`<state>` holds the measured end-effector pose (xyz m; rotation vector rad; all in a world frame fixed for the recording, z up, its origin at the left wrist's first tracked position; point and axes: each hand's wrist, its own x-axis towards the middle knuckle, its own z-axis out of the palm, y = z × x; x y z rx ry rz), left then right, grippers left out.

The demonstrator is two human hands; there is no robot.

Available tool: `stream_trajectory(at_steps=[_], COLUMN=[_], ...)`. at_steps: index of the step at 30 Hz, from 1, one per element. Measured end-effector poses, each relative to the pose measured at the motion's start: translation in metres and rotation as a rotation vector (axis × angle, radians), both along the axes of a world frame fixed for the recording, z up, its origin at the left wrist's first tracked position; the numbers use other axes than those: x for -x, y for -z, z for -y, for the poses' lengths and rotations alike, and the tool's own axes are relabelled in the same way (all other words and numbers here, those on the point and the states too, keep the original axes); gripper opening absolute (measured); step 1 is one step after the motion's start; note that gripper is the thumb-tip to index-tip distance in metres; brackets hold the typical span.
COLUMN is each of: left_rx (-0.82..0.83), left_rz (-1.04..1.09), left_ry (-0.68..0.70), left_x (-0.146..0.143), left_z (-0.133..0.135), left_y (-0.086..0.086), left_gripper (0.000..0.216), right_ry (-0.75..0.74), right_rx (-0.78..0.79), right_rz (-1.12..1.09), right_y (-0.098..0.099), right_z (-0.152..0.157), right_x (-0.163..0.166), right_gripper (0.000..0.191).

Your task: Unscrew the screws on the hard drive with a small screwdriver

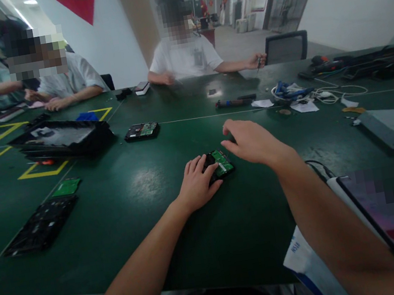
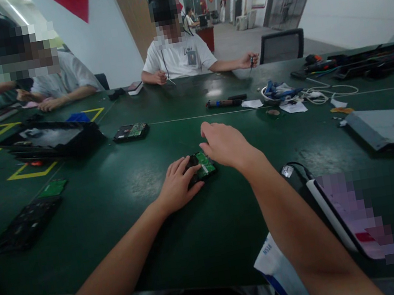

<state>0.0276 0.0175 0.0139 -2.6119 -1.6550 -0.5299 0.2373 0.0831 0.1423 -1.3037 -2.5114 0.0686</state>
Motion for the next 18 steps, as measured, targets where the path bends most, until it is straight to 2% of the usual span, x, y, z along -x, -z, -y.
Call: stream_trajectory(at_steps=[5,10,16,18], left_rx=[-0.008,-0.006,-0.004,-0.007], left_rz=[0.029,0.054,0.050,0.049], left_ry=[0.000,-0.003,-0.010,-0.012], left_x=[0.0008,0.0012,0.0011,0.0012], left_z=[-0.0005,-0.0005,-0.0005,-0.0005], left_y=[0.0004,0.0008,0.0013,0.0013], left_gripper=[0.052,0.053,0.054,0.054], right_ry=[-0.066,0.031,-0.083,-0.073], right_rx=[-0.013,-0.008,-0.024,-0.012], right_rz=[-0.034,0.015,-0.032,-0.009], right_y=[0.0023,0.0015,0.0026,0.0000], right_z=[-0.0016,-0.0035,-0.0051,-0.0045], right_x=[0.0004,-0.0016,-0.0016,-0.0005], right_gripper=[0.018,0.019,0.013,0.008])
